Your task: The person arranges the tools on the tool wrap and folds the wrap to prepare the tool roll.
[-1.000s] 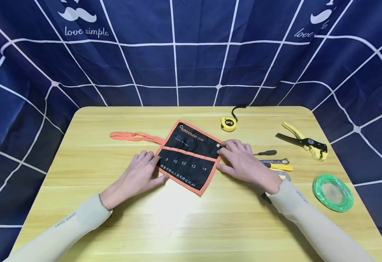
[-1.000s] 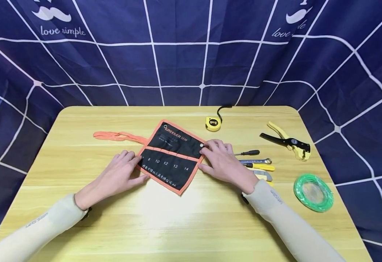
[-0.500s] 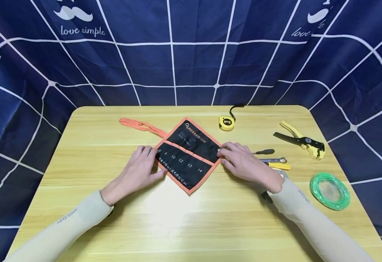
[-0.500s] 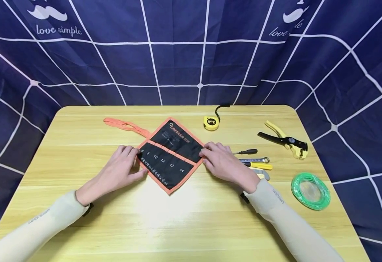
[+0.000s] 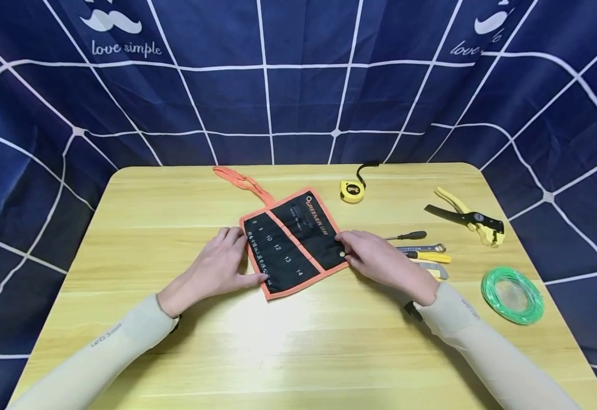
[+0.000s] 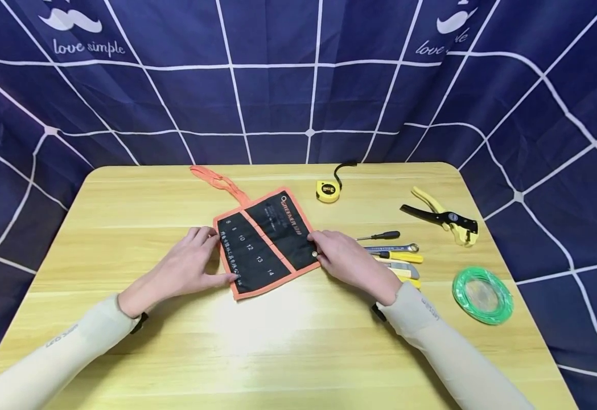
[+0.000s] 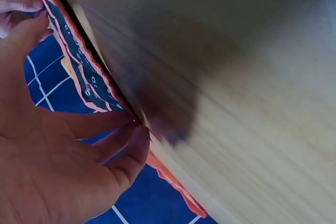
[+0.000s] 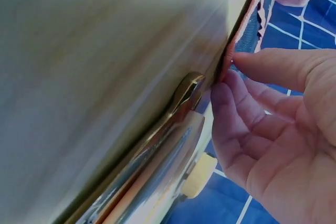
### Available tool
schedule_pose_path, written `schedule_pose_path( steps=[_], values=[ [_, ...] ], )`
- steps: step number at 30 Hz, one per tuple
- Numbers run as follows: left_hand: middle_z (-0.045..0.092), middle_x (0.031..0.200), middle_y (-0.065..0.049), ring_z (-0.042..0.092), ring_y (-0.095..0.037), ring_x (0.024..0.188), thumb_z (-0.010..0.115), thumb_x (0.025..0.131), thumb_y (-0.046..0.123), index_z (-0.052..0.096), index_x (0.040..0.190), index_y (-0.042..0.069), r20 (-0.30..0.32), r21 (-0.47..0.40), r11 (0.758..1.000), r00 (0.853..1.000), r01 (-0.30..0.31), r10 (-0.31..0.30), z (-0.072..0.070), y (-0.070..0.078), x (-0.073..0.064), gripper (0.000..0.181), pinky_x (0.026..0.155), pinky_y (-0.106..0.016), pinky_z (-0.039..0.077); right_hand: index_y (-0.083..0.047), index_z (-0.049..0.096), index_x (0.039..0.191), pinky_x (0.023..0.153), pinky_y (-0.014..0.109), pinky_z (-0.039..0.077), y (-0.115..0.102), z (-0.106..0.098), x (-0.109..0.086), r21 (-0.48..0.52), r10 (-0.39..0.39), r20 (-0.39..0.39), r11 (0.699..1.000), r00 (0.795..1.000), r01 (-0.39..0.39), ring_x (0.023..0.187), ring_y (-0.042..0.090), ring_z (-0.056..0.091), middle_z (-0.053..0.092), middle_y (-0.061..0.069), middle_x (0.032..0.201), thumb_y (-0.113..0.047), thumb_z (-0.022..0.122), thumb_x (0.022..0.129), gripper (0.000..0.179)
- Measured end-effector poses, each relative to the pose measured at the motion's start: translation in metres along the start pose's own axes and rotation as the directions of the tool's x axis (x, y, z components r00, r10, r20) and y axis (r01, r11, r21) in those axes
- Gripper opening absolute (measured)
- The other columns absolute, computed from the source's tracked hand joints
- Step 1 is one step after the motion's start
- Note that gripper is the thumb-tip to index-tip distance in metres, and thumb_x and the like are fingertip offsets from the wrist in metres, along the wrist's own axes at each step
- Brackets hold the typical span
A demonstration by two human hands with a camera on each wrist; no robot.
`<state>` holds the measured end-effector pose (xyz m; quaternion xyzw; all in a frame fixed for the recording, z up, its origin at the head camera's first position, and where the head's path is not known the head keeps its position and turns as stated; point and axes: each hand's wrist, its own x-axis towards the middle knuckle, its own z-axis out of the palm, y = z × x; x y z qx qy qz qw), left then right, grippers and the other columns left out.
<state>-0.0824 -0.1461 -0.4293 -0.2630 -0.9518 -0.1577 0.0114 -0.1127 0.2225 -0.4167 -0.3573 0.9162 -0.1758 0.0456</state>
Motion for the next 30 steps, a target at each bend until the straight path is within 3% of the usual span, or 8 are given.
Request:
schedule_pose_path(
  steps=[7,10,13,17,24,27,30],
  values=[
    [0.053,0.151,-0.032,0.053,-0.049,0.132,0.081,0.086,0.072,0.053,0.151,-0.014,0.078,0.048,0.998,0.997,-0.034,0.030,0.000,0.004,-0.001,0.111,0.107,-0.059,0.048,0.003,0.066,0.135,0.076,0.041,0.052,-0.002,0.002,-0.004,0.014,0.063,0.046,0.998,0.997,-0.064,0.080,0.014,0.056,0.057,-0.006,0.088,-0.003,0.080,0.095,0.044],
    [0.050,0.154,-0.033,0.051,-0.050,0.134,0.081,0.085,0.074,0.052,0.152,-0.014,0.088,0.075,0.996,0.995,-0.042,0.036,0.000,0.006,-0.001,0.113,0.107,-0.060,0.048,0.003,0.067,0.136,0.081,0.042,0.052,-0.003,0.003,-0.006,0.005,0.052,0.015,0.999,0.999,-0.052,0.086,0.018,0.057,0.061,0.001,0.101,-0.003,0.083,0.093,0.046],
    [0.053,0.146,-0.028,0.051,-0.047,0.130,0.082,0.084,0.073,0.052,0.152,-0.013,0.098,0.066,0.997,0.995,-0.033,0.026,0.002,0.006,-0.001,0.114,0.103,-0.058,0.049,0.002,0.068,0.137,0.093,0.048,0.053,-0.004,0.004,-0.007,-0.009,0.040,-0.011,0.999,0.999,-0.040,0.102,0.027,0.061,0.064,0.011,0.122,-0.006,0.087,0.092,0.049],
    [0.054,0.137,-0.022,0.050,-0.044,0.128,0.086,0.082,0.069,0.053,0.152,-0.011,0.095,0.040,0.999,0.995,-0.025,0.021,0.004,0.007,-0.001,0.112,0.099,-0.057,0.049,-0.001,0.068,0.139,0.102,0.059,0.047,-0.009,0.006,-0.011,-0.011,0.067,0.012,0.998,0.998,-0.067,0.120,0.038,0.059,0.063,0.016,0.138,-0.016,0.087,0.095,0.051],
    [0.051,0.149,-0.027,0.047,-0.048,0.134,0.090,0.085,0.057,0.055,0.152,-0.012,0.078,-0.005,0.998,0.995,-0.055,0.055,0.008,0.008,-0.001,0.102,0.107,-0.061,0.045,-0.002,0.068,0.140,0.104,0.061,0.044,-0.012,0.009,-0.013,-0.001,0.103,0.013,0.995,0.995,-0.103,0.124,0.039,0.056,0.062,0.016,0.140,-0.022,0.085,0.097,0.052],
    [0.052,0.148,-0.026,0.047,-0.047,0.133,0.092,0.088,0.049,0.054,0.152,-0.011,0.096,-0.031,0.998,0.994,-0.049,0.052,0.006,0.010,-0.001,0.096,0.107,-0.061,0.044,-0.002,0.068,0.140,0.104,0.061,0.045,-0.013,0.010,-0.013,0.003,0.087,-0.008,0.996,0.996,-0.087,0.125,0.040,0.057,0.062,0.017,0.139,-0.022,0.085,0.097,0.051],
    [0.052,0.151,-0.025,0.047,-0.047,0.134,0.090,0.090,0.050,0.048,0.159,-0.008,0.122,-0.017,0.999,0.992,-0.032,0.033,0.005,0.012,-0.001,0.099,0.105,-0.062,0.045,-0.004,0.070,0.140,0.103,0.061,0.045,-0.014,0.010,-0.016,0.015,0.079,-0.038,0.997,0.996,-0.078,0.125,0.039,0.058,0.064,0.016,0.137,-0.023,0.084,0.098,0.048]
  ],
)
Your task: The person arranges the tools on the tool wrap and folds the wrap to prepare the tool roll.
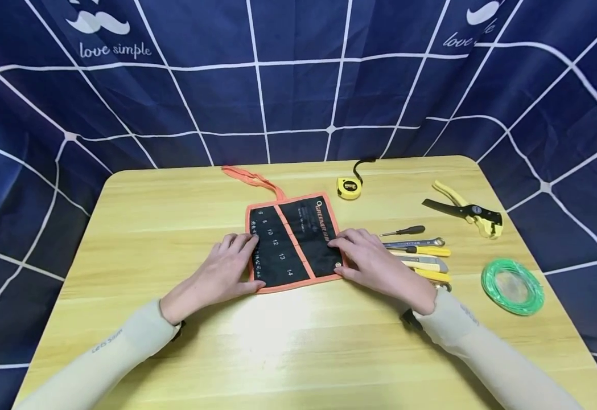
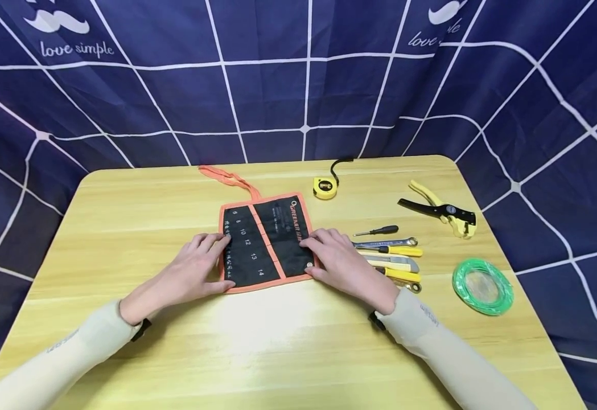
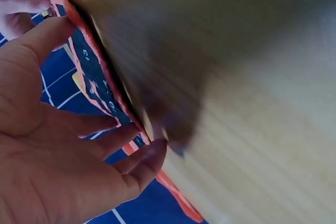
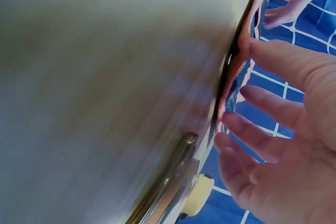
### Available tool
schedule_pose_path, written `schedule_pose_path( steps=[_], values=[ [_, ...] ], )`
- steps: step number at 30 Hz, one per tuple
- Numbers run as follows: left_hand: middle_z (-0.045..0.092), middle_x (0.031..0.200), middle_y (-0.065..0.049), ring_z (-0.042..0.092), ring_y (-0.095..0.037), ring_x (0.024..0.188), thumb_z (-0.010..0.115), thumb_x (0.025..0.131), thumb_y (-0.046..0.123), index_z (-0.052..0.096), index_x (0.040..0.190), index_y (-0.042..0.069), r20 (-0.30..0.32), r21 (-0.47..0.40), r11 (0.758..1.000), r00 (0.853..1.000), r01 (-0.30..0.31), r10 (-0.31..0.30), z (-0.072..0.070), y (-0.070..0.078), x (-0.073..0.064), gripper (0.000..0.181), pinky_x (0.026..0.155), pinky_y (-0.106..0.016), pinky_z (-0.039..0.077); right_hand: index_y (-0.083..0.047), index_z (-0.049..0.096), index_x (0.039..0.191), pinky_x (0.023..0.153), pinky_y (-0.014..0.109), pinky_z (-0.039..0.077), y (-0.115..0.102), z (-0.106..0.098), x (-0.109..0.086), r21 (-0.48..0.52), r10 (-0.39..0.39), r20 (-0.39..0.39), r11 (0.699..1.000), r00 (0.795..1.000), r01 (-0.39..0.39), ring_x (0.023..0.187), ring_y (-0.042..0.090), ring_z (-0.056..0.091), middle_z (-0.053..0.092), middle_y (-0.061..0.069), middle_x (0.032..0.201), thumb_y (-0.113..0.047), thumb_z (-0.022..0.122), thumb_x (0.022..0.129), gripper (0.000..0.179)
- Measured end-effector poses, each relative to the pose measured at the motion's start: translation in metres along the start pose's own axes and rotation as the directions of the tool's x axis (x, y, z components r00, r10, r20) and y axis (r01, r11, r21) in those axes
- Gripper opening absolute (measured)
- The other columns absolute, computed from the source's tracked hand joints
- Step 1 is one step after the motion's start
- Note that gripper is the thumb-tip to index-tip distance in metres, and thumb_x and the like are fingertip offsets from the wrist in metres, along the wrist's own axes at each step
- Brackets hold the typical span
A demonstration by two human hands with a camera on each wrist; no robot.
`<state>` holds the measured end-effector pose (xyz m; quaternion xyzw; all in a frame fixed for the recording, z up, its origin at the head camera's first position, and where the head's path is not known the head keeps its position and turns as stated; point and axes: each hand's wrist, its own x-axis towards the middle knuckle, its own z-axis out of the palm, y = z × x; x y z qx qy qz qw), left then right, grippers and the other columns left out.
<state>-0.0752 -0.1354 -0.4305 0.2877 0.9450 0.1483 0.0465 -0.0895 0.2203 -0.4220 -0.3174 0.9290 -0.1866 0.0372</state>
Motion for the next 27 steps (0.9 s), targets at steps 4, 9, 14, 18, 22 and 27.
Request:
schedule_pose_path(
  steps=[4,9,14,18,22,27],
  values=[
    [0.052,0.156,-0.024,0.048,-0.046,0.134,0.083,0.093,0.060,0.043,0.165,-0.001,0.036,0.042,0.999,0.999,0.007,-0.009,0.001,0.001,-0.002,0.103,0.103,-0.063,0.046,-0.007,0.074,0.136,0.102,0.060,0.048,0.002,0.000,-0.008,0.023,-0.009,-0.077,1.000,0.997,0.011,0.121,0.035,0.062,0.068,0.011,0.131,-0.022,0.085,0.097,0.043],
    [0.052,0.157,-0.022,0.050,-0.044,0.130,0.077,0.092,0.070,0.052,0.162,0.004,0.019,0.141,0.990,1.000,-0.019,0.016,0.007,-0.001,-0.007,0.099,0.096,-0.060,0.048,-0.007,0.077,0.127,0.101,0.054,0.052,0.009,-0.001,-0.022,0.048,-0.068,-0.190,0.996,0.979,0.079,0.118,0.028,0.065,0.072,0.005,0.124,-0.017,0.087,0.095,0.035],
    [0.051,0.157,-0.024,0.047,-0.050,0.136,0.078,0.089,0.072,0.056,0.160,0.005,-0.014,0.170,0.985,0.999,-0.031,0.033,0.010,-0.001,-0.009,0.100,0.095,-0.061,0.049,-0.006,0.077,0.123,0.098,0.045,0.053,0.020,-0.010,-0.037,0.048,-0.119,-0.290,0.989,0.950,0.139,0.113,0.024,0.068,0.074,0.003,0.122,-0.009,0.088,0.091,0.034],
    [0.046,0.165,-0.025,0.041,-0.055,0.146,0.079,0.087,0.073,0.053,0.162,0.004,-0.029,0.162,0.987,0.999,-0.009,0.014,0.011,-0.002,-0.009,0.105,0.096,-0.064,0.049,-0.008,0.078,0.122,0.095,0.037,0.053,0.030,-0.023,-0.049,0.039,-0.091,-0.305,0.993,0.948,0.108,0.109,0.020,0.070,0.074,0.001,0.121,-0.007,0.090,0.088,0.036],
    [0.043,0.168,-0.023,0.040,-0.057,0.149,0.080,0.086,0.073,0.050,0.163,0.001,-0.044,0.167,0.986,0.999,0.008,-0.001,0.013,-0.004,-0.010,0.109,0.097,-0.065,0.049,-0.011,0.079,0.120,0.097,0.023,0.049,0.039,-0.036,-0.061,0.019,-0.057,-0.293,0.998,0.954,0.066,0.108,0.015,0.070,0.074,-0.002,0.120,-0.010,0.094,0.085,0.038],
    [0.041,0.170,-0.020,0.038,-0.056,0.151,0.078,0.085,0.076,0.048,0.164,0.002,-0.044,0.169,0.985,0.999,0.023,-0.015,0.014,-0.008,-0.012,0.112,0.099,-0.065,0.047,-0.012,0.080,0.116,0.091,0.021,0.048,0.050,-0.041,-0.068,0.021,-0.043,-0.300,0.998,0.953,0.051,0.104,0.011,0.068,0.075,-0.004,0.116,-0.008,0.096,0.082,0.038]
  ],
)
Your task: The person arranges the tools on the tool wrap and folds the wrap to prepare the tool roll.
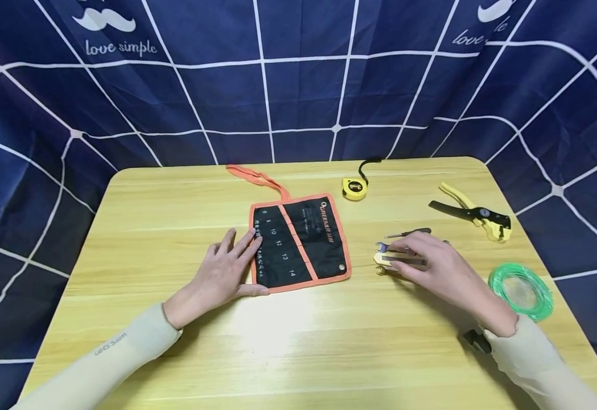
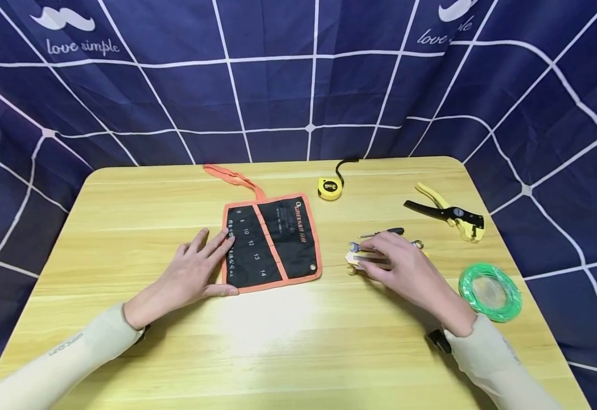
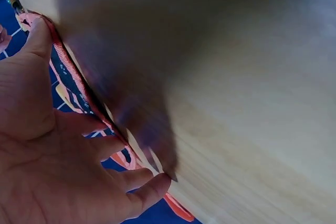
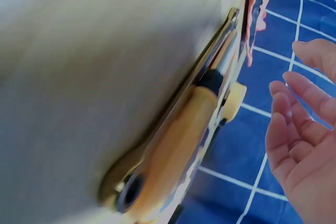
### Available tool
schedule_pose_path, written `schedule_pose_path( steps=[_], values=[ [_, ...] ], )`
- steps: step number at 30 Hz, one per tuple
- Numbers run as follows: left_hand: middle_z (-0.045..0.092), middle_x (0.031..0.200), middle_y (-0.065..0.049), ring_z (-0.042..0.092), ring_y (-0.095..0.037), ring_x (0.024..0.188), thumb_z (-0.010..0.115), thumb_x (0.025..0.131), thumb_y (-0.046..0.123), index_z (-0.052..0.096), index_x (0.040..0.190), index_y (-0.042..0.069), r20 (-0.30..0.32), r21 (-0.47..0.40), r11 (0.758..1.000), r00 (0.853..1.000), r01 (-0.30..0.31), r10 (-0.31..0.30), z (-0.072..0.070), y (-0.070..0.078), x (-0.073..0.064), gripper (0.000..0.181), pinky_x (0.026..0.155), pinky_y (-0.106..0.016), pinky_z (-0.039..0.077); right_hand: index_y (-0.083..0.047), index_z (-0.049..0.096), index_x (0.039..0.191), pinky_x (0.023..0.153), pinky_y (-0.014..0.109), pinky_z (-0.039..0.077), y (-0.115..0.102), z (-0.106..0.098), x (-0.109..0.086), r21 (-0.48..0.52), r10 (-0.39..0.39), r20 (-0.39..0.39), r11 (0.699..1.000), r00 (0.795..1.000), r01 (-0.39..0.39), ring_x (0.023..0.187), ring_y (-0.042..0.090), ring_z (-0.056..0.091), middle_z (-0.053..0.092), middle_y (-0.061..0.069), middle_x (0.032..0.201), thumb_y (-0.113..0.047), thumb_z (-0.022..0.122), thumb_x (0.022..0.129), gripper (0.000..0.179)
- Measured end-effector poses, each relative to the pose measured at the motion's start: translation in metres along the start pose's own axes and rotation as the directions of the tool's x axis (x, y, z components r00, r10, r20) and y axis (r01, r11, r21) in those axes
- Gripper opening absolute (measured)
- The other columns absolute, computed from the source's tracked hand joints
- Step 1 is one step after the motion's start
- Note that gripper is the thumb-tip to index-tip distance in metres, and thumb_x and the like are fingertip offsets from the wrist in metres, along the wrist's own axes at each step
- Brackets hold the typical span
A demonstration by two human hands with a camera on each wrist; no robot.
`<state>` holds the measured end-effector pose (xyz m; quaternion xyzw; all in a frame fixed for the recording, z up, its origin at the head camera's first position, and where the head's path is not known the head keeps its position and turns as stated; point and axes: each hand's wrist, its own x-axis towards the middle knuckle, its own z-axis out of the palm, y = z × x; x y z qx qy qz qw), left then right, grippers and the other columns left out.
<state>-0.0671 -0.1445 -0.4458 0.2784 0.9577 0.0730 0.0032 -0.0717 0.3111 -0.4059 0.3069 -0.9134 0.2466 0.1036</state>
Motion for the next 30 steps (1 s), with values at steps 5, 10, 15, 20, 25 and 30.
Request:
schedule_pose_path(
  steps=[5,10,15,20,25,30],
  values=[
    [0.035,0.174,-0.018,0.031,-0.052,0.156,0.073,0.090,0.077,0.041,0.167,0.000,0.050,-0.025,1.000,0.999,0.000,0.002,-0.002,-0.006,-0.002,0.114,0.105,-0.066,0.044,-0.016,0.079,0.109,0.088,0.022,0.048,0.007,-0.002,-0.011,-0.008,0.057,0.004,0.998,0.998,-0.057,0.100,0.009,0.067,0.072,-0.011,0.111,-0.007,0.096,0.082,0.033],
    [0.028,0.177,-0.016,0.024,-0.048,0.160,0.071,0.098,0.067,0.033,0.170,-0.001,0.141,-0.101,0.994,0.990,0.026,-0.012,-0.010,-0.010,-0.003,0.106,0.110,-0.069,0.038,-0.021,0.077,0.108,0.092,0.017,0.047,0.017,-0.007,-0.024,-0.027,0.107,0.012,0.994,0.994,-0.106,0.100,0.011,0.067,0.070,-0.014,0.111,-0.009,0.096,0.083,0.034],
    [0.028,0.177,-0.019,0.024,-0.047,0.161,0.072,0.099,0.065,0.033,0.169,-0.003,0.143,-0.105,0.994,0.990,0.012,0.003,-0.012,-0.012,-0.002,0.105,0.109,-0.067,0.040,-0.021,0.078,0.112,0.088,0.017,0.047,0.026,-0.012,-0.035,-0.040,0.129,0.026,0.991,0.991,-0.128,0.097,0.014,0.067,0.071,-0.009,0.110,-0.010,0.095,0.084,0.035],
    [0.028,0.176,-0.022,0.024,-0.045,0.161,0.074,0.095,0.068,0.034,0.167,-0.006,0.110,-0.074,0.997,0.994,-0.003,0.012,-0.009,-0.011,-0.003,0.111,0.111,-0.067,0.040,-0.019,0.078,0.115,0.087,0.017,0.047,0.035,-0.015,-0.041,-0.066,0.134,0.040,0.989,0.990,-0.132,0.097,0.013,0.067,0.072,-0.008,0.111,-0.009,0.094,0.085,0.036],
    [0.031,0.175,-0.022,0.028,-0.046,0.160,0.073,0.094,0.071,0.035,0.167,-0.006,0.103,-0.055,0.998,0.995,0.003,0.003,-0.007,-0.010,-0.003,0.113,0.113,-0.067,0.039,-0.018,0.078,0.116,0.088,0.017,0.047,0.042,-0.018,-0.044,-0.087,0.123,0.043,0.989,0.991,-0.119,0.099,0.014,0.067,0.072,-0.008,0.112,-0.007,0.095,0.083,0.038],
    [0.031,0.175,-0.022,0.029,-0.048,0.159,0.074,0.094,0.070,0.035,0.167,-0.006,0.095,-0.057,0.998,0.995,0.009,-0.003,-0.006,-0.009,-0.005,0.112,0.114,-0.067,0.039,-0.017,0.078,0.114,0.089,0.014,0.045,0.048,-0.017,-0.046,-0.101,0.114,0.050,0.989,0.992,-0.109,0.099,0.014,0.066,0.073,-0.006,0.112,-0.004,0.094,0.083,0.037]
  ],
)
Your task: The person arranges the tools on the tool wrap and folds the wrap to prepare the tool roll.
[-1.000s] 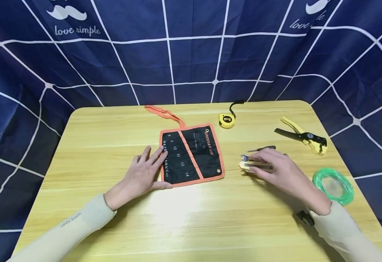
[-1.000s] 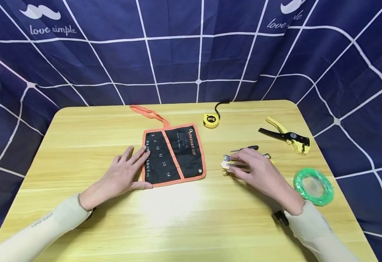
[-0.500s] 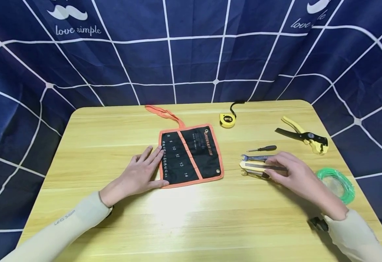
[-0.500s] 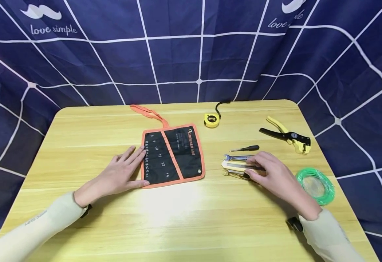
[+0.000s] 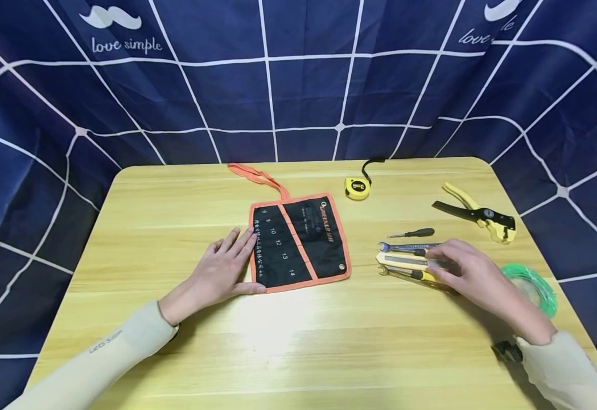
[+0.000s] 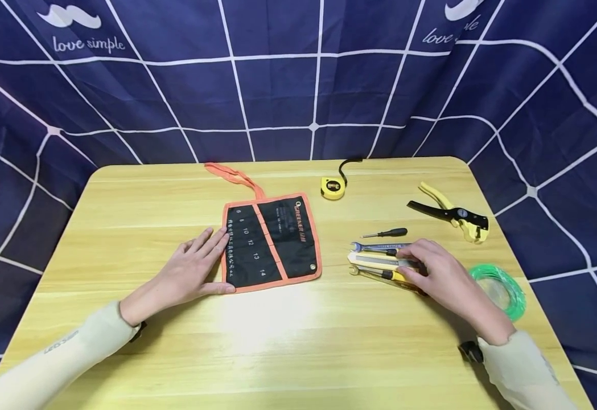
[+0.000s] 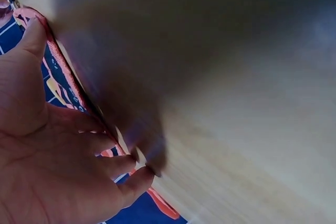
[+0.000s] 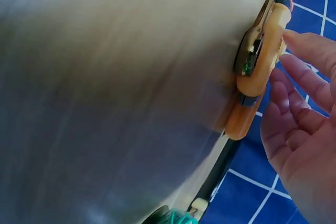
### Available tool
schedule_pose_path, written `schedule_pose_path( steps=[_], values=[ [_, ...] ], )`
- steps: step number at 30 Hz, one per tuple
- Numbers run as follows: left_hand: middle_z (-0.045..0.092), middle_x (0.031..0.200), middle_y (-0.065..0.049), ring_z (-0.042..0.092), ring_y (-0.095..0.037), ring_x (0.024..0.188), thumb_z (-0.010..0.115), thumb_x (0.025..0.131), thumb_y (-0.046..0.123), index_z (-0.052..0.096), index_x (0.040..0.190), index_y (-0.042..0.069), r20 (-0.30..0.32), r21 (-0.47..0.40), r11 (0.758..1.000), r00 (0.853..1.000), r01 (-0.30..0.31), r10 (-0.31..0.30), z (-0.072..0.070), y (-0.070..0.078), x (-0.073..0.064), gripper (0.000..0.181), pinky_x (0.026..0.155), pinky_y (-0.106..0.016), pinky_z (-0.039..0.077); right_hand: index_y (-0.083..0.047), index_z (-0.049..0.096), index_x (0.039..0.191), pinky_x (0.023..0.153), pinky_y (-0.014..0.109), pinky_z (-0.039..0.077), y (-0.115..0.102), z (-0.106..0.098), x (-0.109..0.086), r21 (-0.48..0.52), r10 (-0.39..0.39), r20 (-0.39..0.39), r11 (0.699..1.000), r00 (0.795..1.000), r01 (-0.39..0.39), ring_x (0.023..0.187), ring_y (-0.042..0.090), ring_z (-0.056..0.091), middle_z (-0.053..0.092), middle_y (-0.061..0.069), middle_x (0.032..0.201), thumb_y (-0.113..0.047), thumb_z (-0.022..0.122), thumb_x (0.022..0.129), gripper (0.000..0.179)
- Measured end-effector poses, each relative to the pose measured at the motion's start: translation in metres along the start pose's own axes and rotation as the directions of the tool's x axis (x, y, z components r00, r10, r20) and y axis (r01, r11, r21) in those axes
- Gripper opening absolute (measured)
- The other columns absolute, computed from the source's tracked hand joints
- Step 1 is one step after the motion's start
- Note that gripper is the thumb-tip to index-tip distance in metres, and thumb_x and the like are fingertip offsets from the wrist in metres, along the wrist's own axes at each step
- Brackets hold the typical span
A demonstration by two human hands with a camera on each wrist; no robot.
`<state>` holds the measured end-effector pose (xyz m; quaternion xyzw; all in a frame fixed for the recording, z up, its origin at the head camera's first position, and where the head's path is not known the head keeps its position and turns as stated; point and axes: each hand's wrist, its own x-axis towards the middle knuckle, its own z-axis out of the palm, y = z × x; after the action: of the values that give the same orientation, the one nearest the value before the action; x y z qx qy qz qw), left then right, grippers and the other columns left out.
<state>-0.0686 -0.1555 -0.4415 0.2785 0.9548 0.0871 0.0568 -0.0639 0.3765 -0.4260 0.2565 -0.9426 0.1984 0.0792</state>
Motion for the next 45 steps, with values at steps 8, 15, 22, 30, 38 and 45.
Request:
schedule_pose_path(
  steps=[8,15,22,30,38,45],
  values=[
    [0.030,0.175,-0.021,0.028,-0.047,0.160,0.072,0.091,0.076,0.035,0.168,-0.004,-0.010,0.021,1.000,1.000,0.019,-0.019,0.004,0.000,0.000,0.116,0.114,-0.067,0.039,-0.017,0.079,0.118,0.088,0.028,0.049,0.006,-0.003,-0.002,-0.014,0.038,0.049,0.999,0.998,-0.037,0.103,0.020,0.068,0.074,-0.003,0.115,-0.009,0.094,0.086,0.037],
    [0.030,0.176,-0.020,0.027,-0.046,0.160,0.073,0.091,0.075,0.034,0.168,-0.003,-0.015,0.016,1.000,1.000,0.014,-0.014,0.004,0.000,-0.001,0.116,0.114,-0.067,0.039,-0.010,0.080,0.118,0.094,0.056,0.051,0.006,-0.006,0.001,-0.029,0.035,0.096,0.999,0.995,-0.033,0.114,0.038,0.068,0.075,0.010,0.119,-0.008,0.096,0.082,0.039],
    [0.031,0.175,-0.019,0.028,-0.046,0.160,0.073,0.091,0.074,0.036,0.168,-0.003,-0.030,0.012,1.000,0.999,0.010,-0.009,0.005,-0.001,0.000,0.115,0.113,-0.066,0.040,-0.004,0.080,0.119,0.101,0.072,0.045,0.008,-0.004,0.004,-0.032,0.049,0.146,0.998,0.988,-0.045,0.128,0.059,0.057,0.074,0.022,0.123,-0.013,0.096,0.082,0.041],
    [0.026,0.176,-0.023,0.023,-0.048,0.161,0.074,0.092,0.073,0.032,0.169,-0.002,-0.007,-0.040,0.999,1.000,0.026,-0.026,0.005,-0.004,-0.002,0.116,0.113,-0.067,0.038,-0.009,0.082,0.117,0.103,0.067,0.047,0.014,-0.001,0.002,-0.016,0.008,0.107,1.000,0.994,-0.006,0.127,0.052,0.060,0.075,0.015,0.122,-0.014,0.099,0.078,0.043],
    [0.021,0.178,-0.022,0.020,-0.048,0.162,0.076,0.093,0.071,0.028,0.171,-0.002,0.029,-0.097,0.995,0.999,0.028,-0.026,0.001,-0.008,-0.003,0.117,0.114,-0.069,0.035,-0.010,0.082,0.118,0.092,0.038,0.048,0.009,-0.005,0.006,-0.030,-0.028,0.068,0.999,0.997,0.030,0.110,0.028,0.066,0.074,0.006,0.117,-0.015,0.099,0.078,0.044],
    [0.019,0.179,-0.020,0.016,-0.048,0.163,0.078,0.093,0.066,0.027,0.171,-0.003,0.046,-0.150,0.988,0.999,0.026,-0.019,0.000,-0.011,-0.003,0.116,0.115,-0.070,0.032,-0.012,0.083,0.118,0.092,0.022,0.044,-0.004,-0.007,0.015,-0.007,-0.101,0.019,0.995,0.995,0.101,0.105,0.022,0.066,0.075,0.001,0.115,-0.010,0.100,0.071,0.050]
  ],
)
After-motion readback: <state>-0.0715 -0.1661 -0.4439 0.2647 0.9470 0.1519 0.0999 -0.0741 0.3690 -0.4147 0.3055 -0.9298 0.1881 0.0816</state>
